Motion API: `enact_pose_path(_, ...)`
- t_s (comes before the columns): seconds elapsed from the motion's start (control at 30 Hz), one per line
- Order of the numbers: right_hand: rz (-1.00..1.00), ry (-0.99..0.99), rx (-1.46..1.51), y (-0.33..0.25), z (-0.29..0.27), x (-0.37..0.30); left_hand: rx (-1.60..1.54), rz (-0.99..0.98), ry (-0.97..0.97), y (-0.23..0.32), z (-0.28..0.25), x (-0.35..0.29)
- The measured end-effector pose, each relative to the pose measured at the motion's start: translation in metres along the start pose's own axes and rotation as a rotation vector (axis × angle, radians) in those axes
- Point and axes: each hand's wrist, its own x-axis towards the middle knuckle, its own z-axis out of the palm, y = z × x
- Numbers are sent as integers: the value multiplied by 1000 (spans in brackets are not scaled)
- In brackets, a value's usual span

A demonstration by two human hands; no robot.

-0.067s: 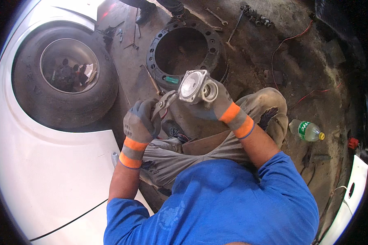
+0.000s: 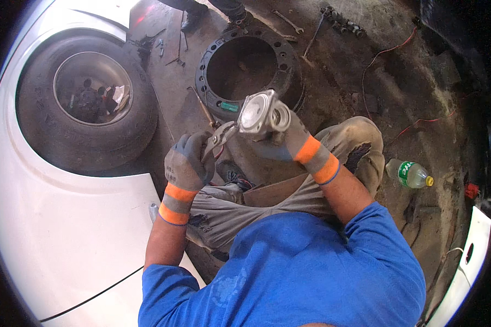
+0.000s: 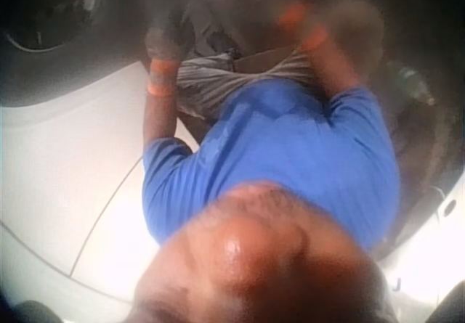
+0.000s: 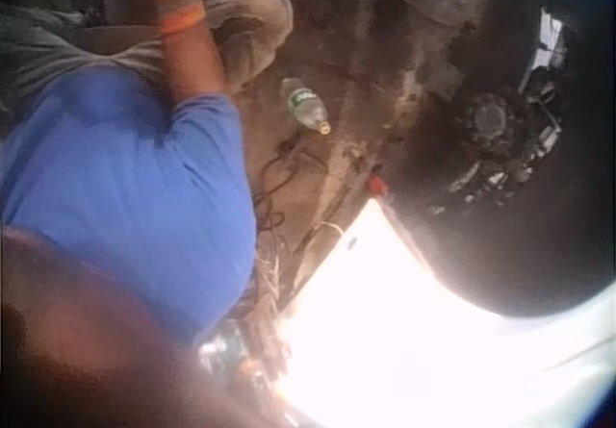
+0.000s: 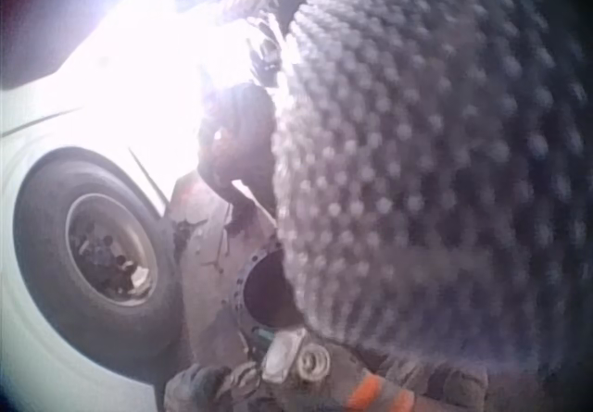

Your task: The person sits on the floor and uses pliers to hold a metal part while applying a welding torch to it. They repeatedly heat the part, cool it with water from a plastic bottle, and inspect it before continuing the welding process.

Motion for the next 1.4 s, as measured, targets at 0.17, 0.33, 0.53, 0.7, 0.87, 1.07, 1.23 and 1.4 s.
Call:
enact_pose_path(0.17,143,-188,421,-24,4,7,11,51,-19,-3,-5,5)
enact_pose_path(0.33,213,-219,469,-45,-2,4,8,31,-45,-3,-9,3)
enact_pose_path(0.53,171,-290,396,-52,-5,3,-3,64,-23,-5,-7,-1)
enact_pose_path(0.7,126,-244,434,-53,-2,0,-11,91,-18,-1,-10,3)
enact_pose_path(0.87,170,-203,382,-58,0,0,-11,95,1,-3,-10,1)
enact_pose_path(1.07,20,-41,365,-32,14,1,-15,30,-8,-2,-9,1)
enact_pose_path(1.23,40,-59,115,-34,11,1,-16,15,1,-1,-7,1)
enact_pose_path(1.4,104,18,379,-27,15,2,-28,9,1,1,-6,6)
